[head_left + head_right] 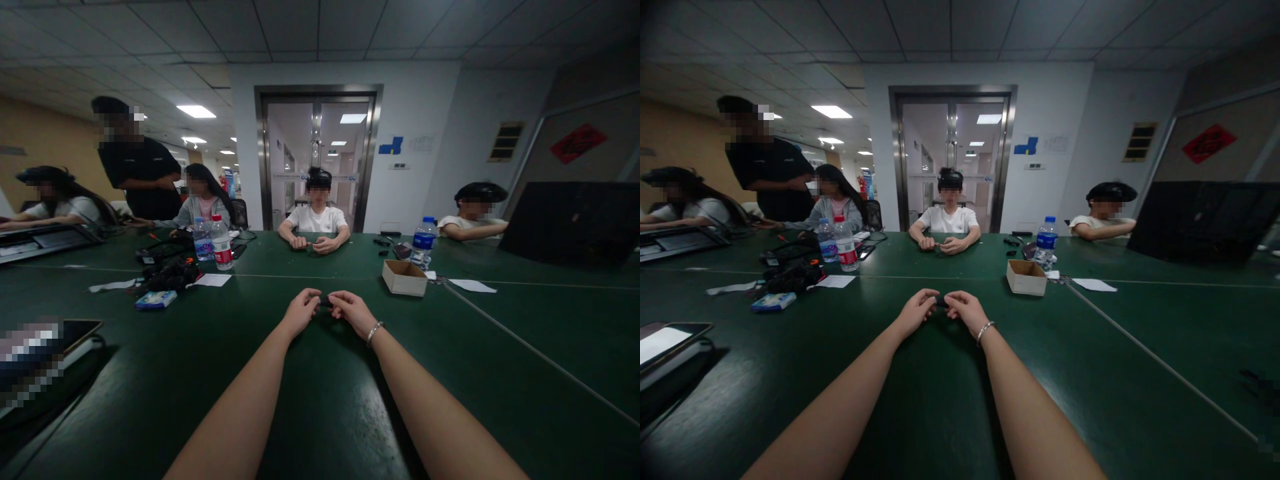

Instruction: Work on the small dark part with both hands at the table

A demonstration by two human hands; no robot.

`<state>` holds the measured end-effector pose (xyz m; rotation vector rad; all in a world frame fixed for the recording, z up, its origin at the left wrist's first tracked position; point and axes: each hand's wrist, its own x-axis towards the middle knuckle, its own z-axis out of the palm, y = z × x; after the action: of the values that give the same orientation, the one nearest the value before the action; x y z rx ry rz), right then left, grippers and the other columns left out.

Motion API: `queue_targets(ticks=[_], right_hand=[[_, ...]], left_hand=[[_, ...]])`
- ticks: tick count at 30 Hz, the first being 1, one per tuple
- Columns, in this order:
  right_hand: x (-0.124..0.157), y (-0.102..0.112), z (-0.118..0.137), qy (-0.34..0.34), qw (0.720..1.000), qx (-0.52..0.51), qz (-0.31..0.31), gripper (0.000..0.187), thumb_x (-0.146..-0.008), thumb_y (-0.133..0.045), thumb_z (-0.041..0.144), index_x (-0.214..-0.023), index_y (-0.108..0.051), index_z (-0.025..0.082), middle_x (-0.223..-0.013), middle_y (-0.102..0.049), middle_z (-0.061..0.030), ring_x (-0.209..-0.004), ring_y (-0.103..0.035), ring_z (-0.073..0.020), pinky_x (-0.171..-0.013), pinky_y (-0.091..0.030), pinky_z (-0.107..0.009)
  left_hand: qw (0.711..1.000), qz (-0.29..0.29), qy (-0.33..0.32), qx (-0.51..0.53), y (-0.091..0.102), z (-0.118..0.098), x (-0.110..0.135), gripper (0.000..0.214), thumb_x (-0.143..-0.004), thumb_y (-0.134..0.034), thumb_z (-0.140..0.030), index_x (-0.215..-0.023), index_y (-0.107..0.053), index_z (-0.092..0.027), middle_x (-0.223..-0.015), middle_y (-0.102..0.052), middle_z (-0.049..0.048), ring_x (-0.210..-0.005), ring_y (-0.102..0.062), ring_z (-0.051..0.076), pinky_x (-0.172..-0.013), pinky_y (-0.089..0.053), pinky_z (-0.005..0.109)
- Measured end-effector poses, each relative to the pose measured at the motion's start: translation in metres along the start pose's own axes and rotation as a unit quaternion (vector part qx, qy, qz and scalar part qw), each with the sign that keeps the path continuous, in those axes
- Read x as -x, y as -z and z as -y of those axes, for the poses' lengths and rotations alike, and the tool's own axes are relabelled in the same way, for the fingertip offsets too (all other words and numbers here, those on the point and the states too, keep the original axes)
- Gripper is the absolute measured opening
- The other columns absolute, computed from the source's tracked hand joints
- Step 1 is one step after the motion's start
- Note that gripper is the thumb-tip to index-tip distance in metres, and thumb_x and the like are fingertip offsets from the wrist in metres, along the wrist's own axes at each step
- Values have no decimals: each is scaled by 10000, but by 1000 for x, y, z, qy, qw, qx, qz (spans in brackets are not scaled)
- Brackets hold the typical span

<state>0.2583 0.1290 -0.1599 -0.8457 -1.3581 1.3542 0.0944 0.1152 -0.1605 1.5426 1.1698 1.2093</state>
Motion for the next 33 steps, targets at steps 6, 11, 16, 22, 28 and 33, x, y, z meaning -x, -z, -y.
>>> queue_targets(ticks=[6,11,16,22,28,33], right_hand=[[1,-1,2,-3,1000,1,-2,390,-605,-757,379,-847,-613,108,-579,-606,-27,-475,-529,-91,-459,-419,-182],[1,-1,3,-5,1000,4,-4,386,-604,-757,374,-843,-613,107,-564,-599,-22,-479,-531,-93,-458,-417,-179],[0,0,2,-4,1000,6,-6,395,-602,-757,371,-848,-607,102,-568,-605,-28,-476,-532,-92,-458,-417,-175],[0,0,1,-7,1000,0,-4,399,-604,-752,379,-854,-605,105,-563,-600,-22,-471,-529,-90,-449,-411,-170],[0,0,3,-9,1000,2,-4,393,-608,-742,379,-852,-595,108,-567,-595,-16,-471,-528,-85,-453,-410,-166],[0,-2,-1,3,999,46,2,426,-627,-711,410,-896,-567,112,-591,-572,-6,-485,-546,-103,-468,-431,-189]], left_hand=[[1000,3,-1,4,0,-1,1,277,-785,-502,-339,-1007,-547,-179,-815,-558,34,-651,-518,109,-495,-380,176],[1000,9,-20,-2,0,-1,1,279,-784,-504,-333,-1014,-543,-179,-776,-555,32,-667,-523,123,-497,-389,185],[999,0,-36,-5,1,-4,3,290,-736,-569,-269,-1010,-552,-176,-853,-550,49,-708,-530,132,-505,-411,185],[1000,-4,-24,-4,0,-3,2,305,-776,-536,-366,-998,-557,-159,-861,-566,62,-717,-542,138,-510,-423,188],[999,10,-37,9,0,0,1,329,-747,-586,-350,-1019,-558,-166,-844,-571,57,-735,-548,142,-522,-423,186],[999,24,-32,10,0,2,-1,265,-751,-589,-331,-940,-594,-145,-818,-597,61,-685,-555,128,-534,-423,194]])
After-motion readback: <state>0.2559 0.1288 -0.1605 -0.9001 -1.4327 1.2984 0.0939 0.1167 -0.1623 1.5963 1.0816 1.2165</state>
